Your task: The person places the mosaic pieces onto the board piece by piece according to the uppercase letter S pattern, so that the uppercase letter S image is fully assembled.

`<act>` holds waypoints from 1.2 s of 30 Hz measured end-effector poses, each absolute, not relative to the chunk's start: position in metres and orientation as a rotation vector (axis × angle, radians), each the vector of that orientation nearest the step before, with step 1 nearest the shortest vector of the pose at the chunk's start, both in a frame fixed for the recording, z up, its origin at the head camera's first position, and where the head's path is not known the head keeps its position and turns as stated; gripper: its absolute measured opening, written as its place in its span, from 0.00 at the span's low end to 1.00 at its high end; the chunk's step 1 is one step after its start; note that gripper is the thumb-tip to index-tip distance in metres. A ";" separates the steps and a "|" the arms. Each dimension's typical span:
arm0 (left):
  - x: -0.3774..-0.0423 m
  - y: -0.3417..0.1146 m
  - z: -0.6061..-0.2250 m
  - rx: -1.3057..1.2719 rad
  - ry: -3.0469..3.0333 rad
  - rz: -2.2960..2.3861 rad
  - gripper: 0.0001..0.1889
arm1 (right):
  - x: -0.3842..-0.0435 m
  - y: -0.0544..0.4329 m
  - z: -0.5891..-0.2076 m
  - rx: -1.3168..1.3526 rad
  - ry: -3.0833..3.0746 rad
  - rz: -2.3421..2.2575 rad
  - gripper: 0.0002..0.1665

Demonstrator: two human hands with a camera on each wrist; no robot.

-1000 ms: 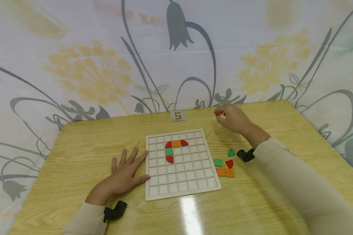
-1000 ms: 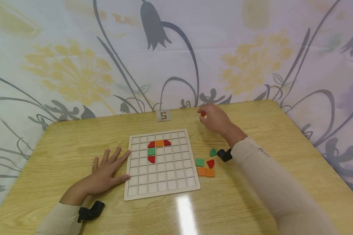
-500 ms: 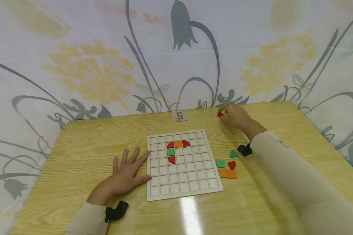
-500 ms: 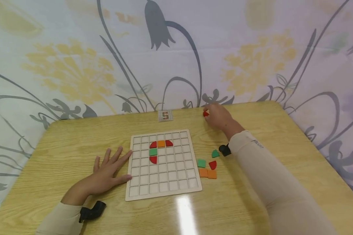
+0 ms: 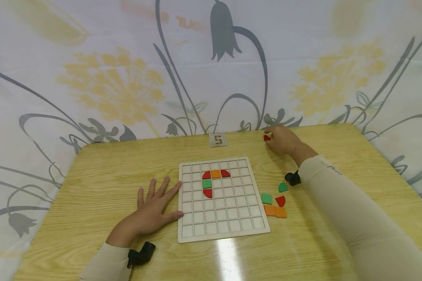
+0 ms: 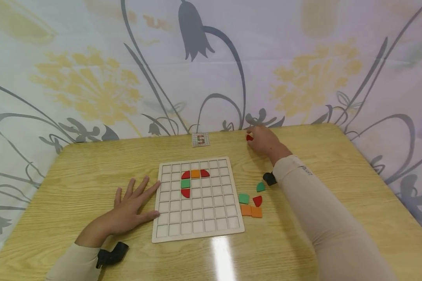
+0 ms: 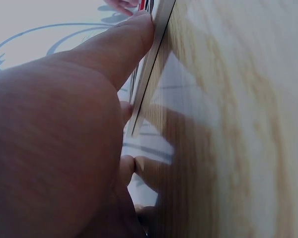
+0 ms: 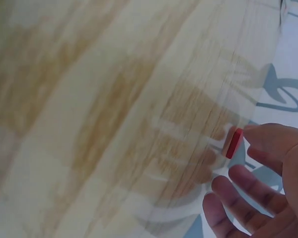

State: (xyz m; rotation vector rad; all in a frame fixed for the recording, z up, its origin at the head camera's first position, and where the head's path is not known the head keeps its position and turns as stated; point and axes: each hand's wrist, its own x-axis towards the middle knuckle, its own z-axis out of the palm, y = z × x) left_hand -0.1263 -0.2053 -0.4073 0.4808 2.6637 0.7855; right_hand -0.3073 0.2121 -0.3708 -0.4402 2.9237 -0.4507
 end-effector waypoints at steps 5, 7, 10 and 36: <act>-0.126 -0.205 -0.407 0.478 2.659 0.787 0.43 | -0.310 0.212 -0.372 -0.459 2.921 -0.441 0.27; -0.125 -0.205 -0.405 0.476 2.654 0.795 0.43 | -0.310 0.212 -0.371 -0.468 2.915 -0.433 0.27; -0.125 -0.204 -0.403 0.473 2.646 0.801 0.43 | -0.309 0.211 -0.370 -0.483 2.901 -0.428 0.26; -0.125 -0.205 -0.402 0.468 2.660 0.787 0.44 | -0.313 0.210 -0.373 -0.559 2.919 -0.343 0.19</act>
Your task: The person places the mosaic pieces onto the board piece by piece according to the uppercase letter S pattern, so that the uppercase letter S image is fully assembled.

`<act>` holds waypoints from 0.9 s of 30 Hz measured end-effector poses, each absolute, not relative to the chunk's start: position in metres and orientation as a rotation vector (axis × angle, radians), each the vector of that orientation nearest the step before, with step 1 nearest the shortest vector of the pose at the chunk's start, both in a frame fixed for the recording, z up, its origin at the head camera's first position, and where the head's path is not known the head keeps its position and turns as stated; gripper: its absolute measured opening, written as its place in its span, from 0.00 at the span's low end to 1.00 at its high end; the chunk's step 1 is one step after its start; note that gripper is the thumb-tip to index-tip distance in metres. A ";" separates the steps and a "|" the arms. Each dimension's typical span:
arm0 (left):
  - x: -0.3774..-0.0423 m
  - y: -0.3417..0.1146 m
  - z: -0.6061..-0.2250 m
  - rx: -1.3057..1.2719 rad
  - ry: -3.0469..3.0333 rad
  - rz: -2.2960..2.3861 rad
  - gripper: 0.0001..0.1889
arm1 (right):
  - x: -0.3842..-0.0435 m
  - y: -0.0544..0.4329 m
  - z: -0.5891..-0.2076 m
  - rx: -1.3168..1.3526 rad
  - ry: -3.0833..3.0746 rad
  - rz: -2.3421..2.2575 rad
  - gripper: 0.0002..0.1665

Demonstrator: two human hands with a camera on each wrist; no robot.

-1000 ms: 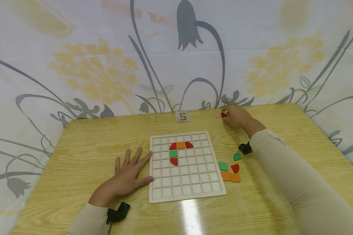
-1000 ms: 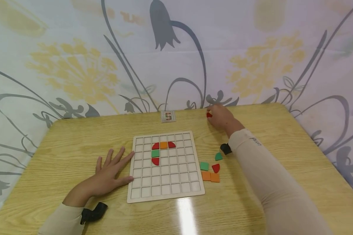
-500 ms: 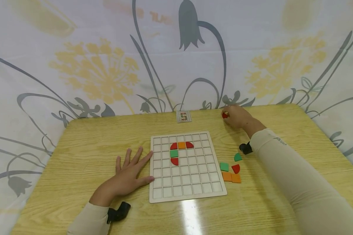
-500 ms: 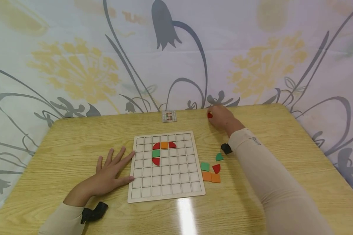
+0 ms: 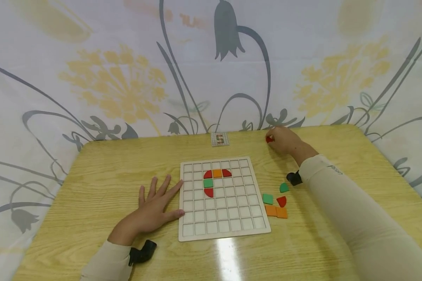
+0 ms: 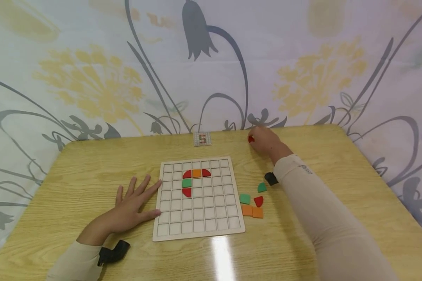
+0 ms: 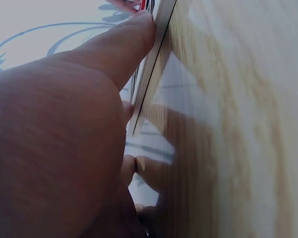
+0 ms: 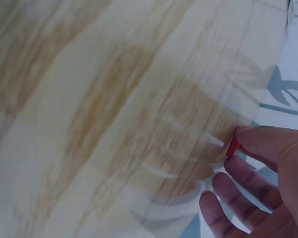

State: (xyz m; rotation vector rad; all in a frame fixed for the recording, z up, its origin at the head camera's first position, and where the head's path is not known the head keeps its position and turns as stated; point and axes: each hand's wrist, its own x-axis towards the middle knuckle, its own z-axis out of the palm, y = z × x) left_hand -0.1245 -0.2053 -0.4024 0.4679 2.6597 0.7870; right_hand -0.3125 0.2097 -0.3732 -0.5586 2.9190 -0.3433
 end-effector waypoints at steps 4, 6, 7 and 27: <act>-0.123 -0.204 -0.404 0.461 2.659 0.795 0.43 | -0.311 0.212 -0.375 -0.544 2.912 -0.329 0.19; -0.122 -0.204 -0.403 0.460 2.661 0.797 0.43 | -0.310 0.213 -0.375 -0.535 2.908 -0.330 0.19; -0.122 -0.204 -0.402 0.461 2.663 0.801 0.43 | -0.309 0.213 -0.375 -0.532 2.908 -0.332 0.19; -0.125 -0.204 -0.406 0.476 2.694 0.769 0.43 | -0.286 0.214 -0.368 -0.572 2.892 -0.487 0.21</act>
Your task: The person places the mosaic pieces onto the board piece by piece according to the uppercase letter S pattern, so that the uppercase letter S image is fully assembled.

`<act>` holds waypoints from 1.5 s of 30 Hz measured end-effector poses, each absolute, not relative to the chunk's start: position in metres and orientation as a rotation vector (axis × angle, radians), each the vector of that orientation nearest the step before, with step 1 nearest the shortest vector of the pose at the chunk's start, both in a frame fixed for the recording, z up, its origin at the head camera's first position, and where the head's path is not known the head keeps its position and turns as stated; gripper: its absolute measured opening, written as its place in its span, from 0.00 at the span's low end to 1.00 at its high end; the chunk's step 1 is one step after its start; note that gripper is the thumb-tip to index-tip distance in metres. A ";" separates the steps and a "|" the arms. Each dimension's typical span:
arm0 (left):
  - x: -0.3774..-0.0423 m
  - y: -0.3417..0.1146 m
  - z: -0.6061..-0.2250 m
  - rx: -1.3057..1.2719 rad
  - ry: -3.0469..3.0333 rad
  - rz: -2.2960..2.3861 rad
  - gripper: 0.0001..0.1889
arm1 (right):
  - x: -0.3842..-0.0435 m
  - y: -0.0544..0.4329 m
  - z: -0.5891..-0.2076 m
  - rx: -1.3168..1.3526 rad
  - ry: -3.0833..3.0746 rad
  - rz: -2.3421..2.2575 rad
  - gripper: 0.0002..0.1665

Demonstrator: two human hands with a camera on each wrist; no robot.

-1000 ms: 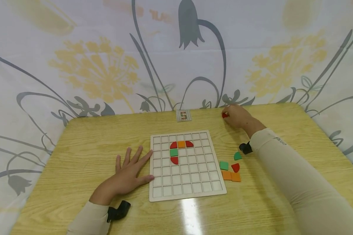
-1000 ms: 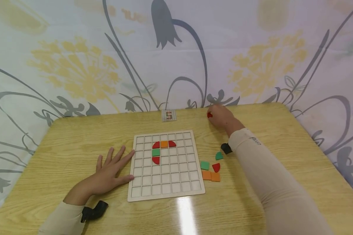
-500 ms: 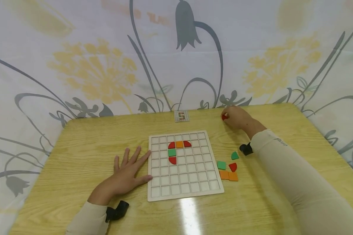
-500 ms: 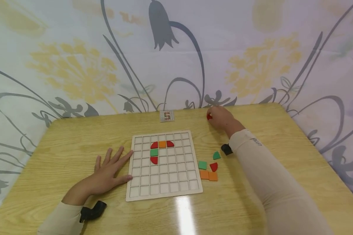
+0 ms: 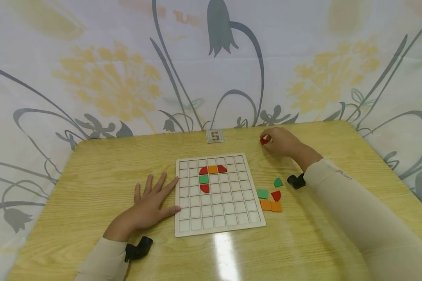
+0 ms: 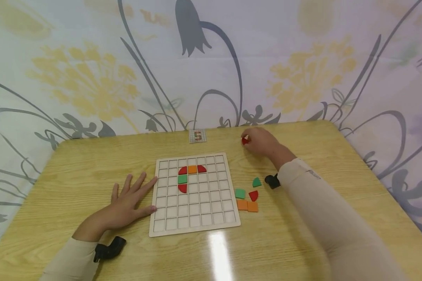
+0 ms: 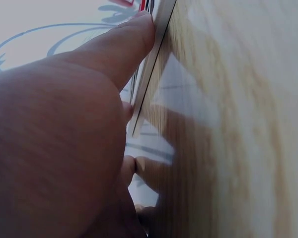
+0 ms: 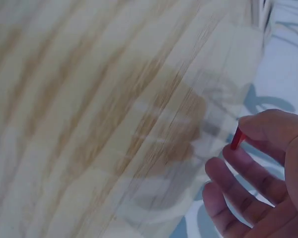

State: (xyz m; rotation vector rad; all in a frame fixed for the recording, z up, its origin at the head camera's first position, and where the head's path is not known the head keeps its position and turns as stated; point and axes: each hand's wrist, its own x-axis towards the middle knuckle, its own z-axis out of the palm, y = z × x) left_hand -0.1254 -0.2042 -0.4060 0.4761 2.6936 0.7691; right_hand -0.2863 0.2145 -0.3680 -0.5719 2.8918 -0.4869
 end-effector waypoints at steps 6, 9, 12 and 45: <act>-0.125 -0.204 -0.401 0.475 2.686 0.769 0.43 | -0.272 0.205 -0.365 -0.644 2.874 -0.624 0.21; -0.124 -0.203 -0.398 0.464 2.684 0.775 0.43 | -0.265 0.198 -0.363 -0.668 2.863 -0.686 0.21; -0.124 -0.203 -0.396 0.455 2.676 0.780 0.43 | -0.259 0.190 -0.362 -0.681 2.842 -0.720 0.21; -0.127 -0.205 -0.403 0.485 2.682 0.752 0.43 | -0.246 0.181 -0.378 -0.749 2.833 -0.543 0.20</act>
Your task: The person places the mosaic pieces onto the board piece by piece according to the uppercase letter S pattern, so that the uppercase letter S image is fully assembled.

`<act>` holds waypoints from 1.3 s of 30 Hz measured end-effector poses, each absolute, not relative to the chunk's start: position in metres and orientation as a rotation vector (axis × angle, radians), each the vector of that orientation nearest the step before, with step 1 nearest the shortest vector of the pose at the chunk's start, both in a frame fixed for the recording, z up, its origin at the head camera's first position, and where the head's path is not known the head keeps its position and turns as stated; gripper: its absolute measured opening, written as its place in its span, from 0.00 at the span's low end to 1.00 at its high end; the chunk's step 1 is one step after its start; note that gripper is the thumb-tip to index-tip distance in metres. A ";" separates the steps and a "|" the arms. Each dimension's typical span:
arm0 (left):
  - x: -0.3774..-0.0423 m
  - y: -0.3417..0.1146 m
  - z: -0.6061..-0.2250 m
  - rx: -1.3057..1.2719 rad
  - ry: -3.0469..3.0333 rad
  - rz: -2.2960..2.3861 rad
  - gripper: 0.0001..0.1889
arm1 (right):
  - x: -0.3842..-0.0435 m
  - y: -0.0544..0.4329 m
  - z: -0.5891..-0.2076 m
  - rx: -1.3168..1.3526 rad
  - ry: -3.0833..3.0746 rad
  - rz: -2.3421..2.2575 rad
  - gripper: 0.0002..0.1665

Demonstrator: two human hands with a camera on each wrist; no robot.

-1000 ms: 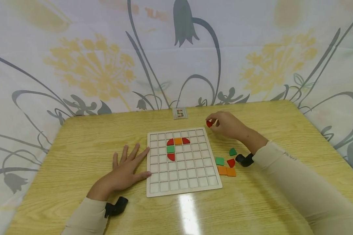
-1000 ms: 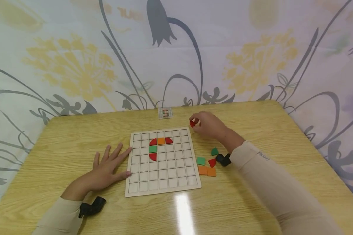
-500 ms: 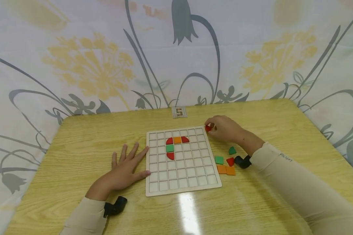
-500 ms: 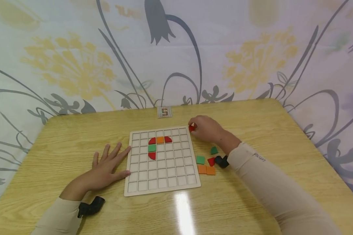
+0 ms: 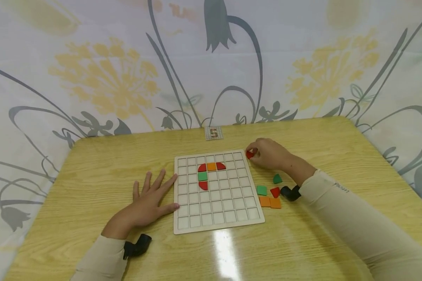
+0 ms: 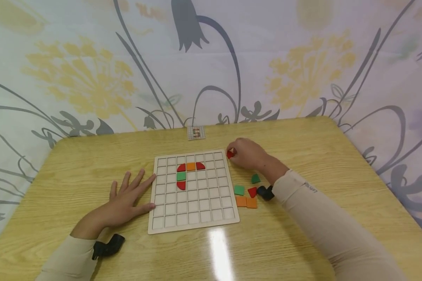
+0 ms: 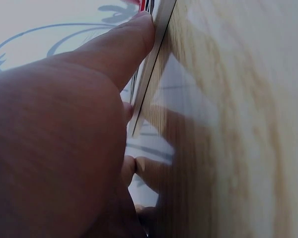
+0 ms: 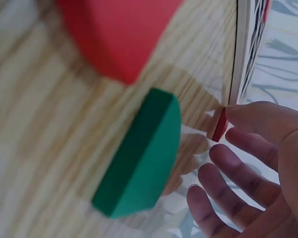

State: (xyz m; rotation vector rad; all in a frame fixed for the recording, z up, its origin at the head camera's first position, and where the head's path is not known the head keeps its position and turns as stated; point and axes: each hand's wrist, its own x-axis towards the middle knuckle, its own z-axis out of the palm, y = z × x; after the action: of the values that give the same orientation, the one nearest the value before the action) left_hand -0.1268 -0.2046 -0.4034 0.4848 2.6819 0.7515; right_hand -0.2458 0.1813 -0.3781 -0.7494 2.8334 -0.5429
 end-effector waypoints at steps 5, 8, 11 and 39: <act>-0.126 -0.204 -0.403 0.474 2.679 0.749 0.43 | -0.234 0.189 -0.376 -0.713 2.830 -0.538 0.20; -0.126 -0.204 -0.402 0.470 2.686 0.748 0.43 | -0.222 0.193 -0.372 -0.734 2.835 -0.540 0.17; -0.126 -0.204 -0.401 0.469 2.691 0.753 0.43 | -0.207 0.197 -0.369 -0.775 2.831 -0.545 0.14; -0.127 -0.206 -0.404 0.478 2.664 0.754 0.44 | -0.157 0.196 -0.376 -0.901 2.779 -0.489 0.08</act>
State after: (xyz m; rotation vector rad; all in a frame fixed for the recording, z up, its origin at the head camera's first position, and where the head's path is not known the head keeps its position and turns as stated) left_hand -0.1268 -0.2059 -0.4040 0.4777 2.6637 0.7541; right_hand -0.1573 0.1958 -0.3759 -0.9007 2.7793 -0.4894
